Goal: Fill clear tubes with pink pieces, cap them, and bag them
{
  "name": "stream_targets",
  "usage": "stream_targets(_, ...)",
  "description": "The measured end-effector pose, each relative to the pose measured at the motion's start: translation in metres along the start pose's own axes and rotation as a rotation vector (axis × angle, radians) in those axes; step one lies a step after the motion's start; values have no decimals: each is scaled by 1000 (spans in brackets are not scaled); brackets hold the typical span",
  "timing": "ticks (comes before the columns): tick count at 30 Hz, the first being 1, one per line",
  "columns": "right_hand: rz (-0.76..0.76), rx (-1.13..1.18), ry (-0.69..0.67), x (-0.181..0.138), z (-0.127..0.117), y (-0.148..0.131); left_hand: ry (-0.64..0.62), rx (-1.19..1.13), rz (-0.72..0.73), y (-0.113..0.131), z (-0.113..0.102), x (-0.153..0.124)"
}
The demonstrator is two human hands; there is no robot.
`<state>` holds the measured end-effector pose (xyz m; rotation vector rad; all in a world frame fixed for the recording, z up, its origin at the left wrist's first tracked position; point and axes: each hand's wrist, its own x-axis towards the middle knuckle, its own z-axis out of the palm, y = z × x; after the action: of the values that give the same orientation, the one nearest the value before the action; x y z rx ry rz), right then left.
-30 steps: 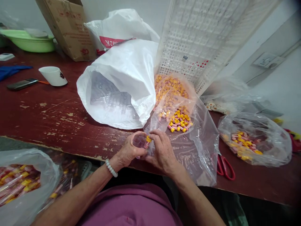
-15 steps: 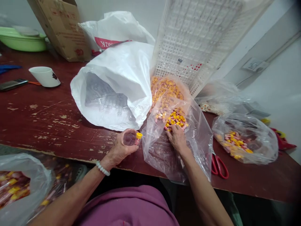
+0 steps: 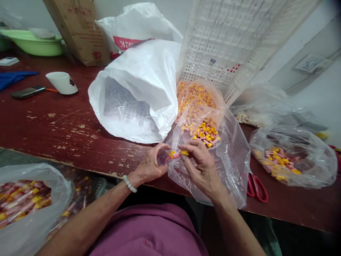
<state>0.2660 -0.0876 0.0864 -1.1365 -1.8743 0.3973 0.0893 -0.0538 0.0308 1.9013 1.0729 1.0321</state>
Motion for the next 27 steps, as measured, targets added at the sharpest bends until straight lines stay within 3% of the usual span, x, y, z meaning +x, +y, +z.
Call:
stream_targets(4, -85, -33, -80, -1, 8, -6, -12, 5, 5, 6, -2, 0)
stream_targets(8, -38, -9, -21, -7, 12, -2, -14, -96, -31, 7, -2, -1)
stream_targets(14, -12, -16, -106, -9, 23, 9, -57, -213, -34, 2, 6, 3)
stream_targets(22, -26, -10, -202, 2, 23, 20, -47, -31, 19, -2, 10, 9)
stream_targets(27, 32, 4, -9, 3, 25, 22, -79, -157, -64, -4, 10, 9)
